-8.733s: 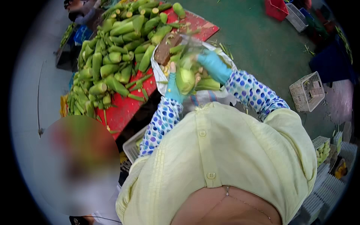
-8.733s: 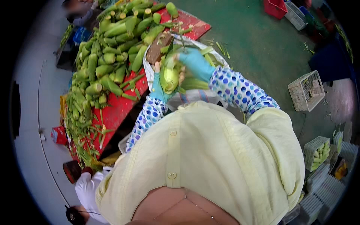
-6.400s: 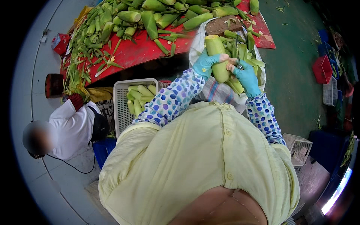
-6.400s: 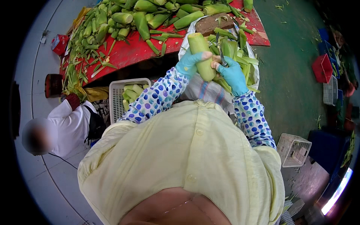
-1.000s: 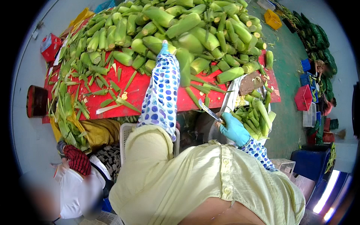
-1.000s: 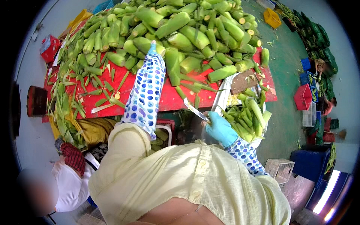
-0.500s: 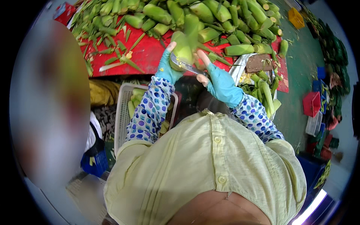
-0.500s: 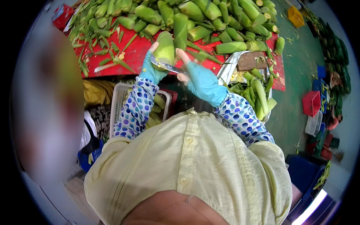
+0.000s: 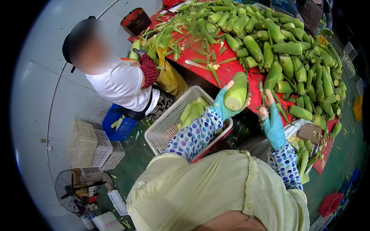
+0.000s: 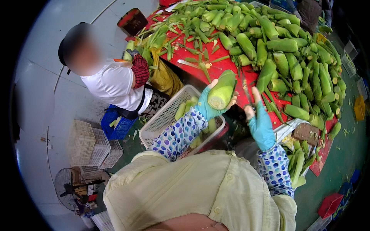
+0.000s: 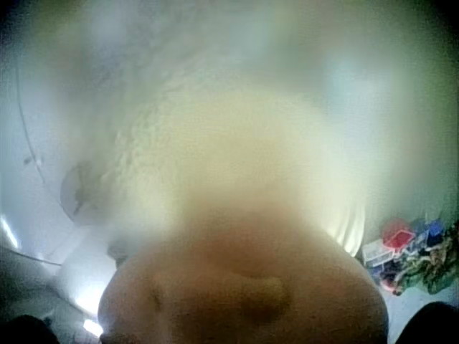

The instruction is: The person carries a crate of green vegetables and empties them onto a table. They then repeatedly pick up vegetables, peel off the outer layers by hand, and place the peeled items into a white basket while discarding the husks.

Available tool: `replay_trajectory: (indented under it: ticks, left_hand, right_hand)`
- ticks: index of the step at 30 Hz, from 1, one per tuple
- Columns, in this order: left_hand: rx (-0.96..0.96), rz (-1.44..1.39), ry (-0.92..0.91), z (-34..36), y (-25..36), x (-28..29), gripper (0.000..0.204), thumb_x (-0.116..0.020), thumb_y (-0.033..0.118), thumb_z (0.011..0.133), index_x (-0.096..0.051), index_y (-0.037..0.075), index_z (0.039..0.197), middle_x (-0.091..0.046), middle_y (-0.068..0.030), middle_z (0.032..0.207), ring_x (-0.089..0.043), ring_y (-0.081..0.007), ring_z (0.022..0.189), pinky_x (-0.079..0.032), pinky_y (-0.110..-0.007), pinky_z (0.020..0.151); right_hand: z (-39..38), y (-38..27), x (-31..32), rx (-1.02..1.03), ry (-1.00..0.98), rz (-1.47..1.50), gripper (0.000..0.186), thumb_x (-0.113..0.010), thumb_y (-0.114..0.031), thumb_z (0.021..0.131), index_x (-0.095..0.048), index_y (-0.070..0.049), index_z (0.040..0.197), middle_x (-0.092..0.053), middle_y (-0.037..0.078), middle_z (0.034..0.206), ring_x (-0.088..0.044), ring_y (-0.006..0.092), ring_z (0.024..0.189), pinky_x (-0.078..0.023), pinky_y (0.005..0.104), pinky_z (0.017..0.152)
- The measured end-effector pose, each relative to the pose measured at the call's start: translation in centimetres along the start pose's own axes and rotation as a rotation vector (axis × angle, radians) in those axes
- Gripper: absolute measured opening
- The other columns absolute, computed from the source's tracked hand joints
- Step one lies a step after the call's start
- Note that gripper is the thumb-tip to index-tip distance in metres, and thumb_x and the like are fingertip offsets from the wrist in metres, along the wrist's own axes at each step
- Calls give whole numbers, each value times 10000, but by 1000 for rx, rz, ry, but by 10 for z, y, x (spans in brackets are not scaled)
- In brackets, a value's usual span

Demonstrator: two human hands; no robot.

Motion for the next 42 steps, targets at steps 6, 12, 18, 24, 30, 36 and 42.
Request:
replay_trajectory:
  ticks: [6,12,18,24,30,36,42]
  left_hand:
    - [-81,30,19,6,13,-14,559,-676,499,951,-601,189,1410,-701,-89,1263,-707,-306,1022,-596,-550,839]
    - [-39,67,144,33,-10,-23,601,-657,467,954,-580,64,1392,-689,-162,1276,-687,-362,1092,-572,-562,948]
    - [91,33,22,74,-31,-12,650,-582,514,974,-551,44,1421,-623,-225,1364,-606,-399,1253,-492,-546,1080]
    - [202,19,16,72,-54,-21,532,-623,488,981,-621,91,1335,-678,-137,1295,-652,-338,1163,-548,-530,986]
    - [256,199,146,53,-47,-13,663,-582,532,995,-546,14,1408,-610,-263,1355,-638,-398,1190,-556,-559,977]
    - [457,82,-492,-6,-46,-16,827,-496,597,1021,-330,14,1584,-418,-351,1521,-607,-443,1237,-561,-548,970]
    - [337,-135,-296,16,-104,6,975,-600,732,901,-418,7,1526,-504,-325,1459,-565,-476,1279,-459,-617,1088]
  right_hand:
    - [48,-30,47,169,87,-343,651,-508,-402,1087,-297,-82,1613,-571,269,1418,-586,361,1292,-443,410,1076]
    - [24,-38,26,85,-71,-563,716,-597,-356,1055,-246,-147,1642,-655,117,986,-612,213,835,-507,335,782]
    - [8,-15,7,-83,-102,-706,801,-656,-364,1013,-217,-159,1651,-673,108,901,-653,272,771,-525,379,738]
    - [5,-22,6,63,37,-715,709,-595,-370,1036,-263,-168,1630,-683,159,958,-688,362,861,-541,419,799]
    - [0,-25,25,144,125,-591,514,-624,-301,1031,-497,-223,1523,-711,154,1011,-694,339,898,-549,400,850]
    - [-78,18,251,-231,875,-173,495,-617,-387,1049,-584,-112,1459,-673,22,989,-596,89,829,-501,241,706]
    - [-230,123,279,-761,622,-259,634,-632,-444,1026,-475,-65,1508,-692,47,860,-618,111,630,-464,238,535]
Point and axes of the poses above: each hand's wrist, its own z-axis towards the middle knuckle, its own x-axis out of the back of the hand, y = z × x, the point moved 10 cm from there along z, towards the middle knuckle
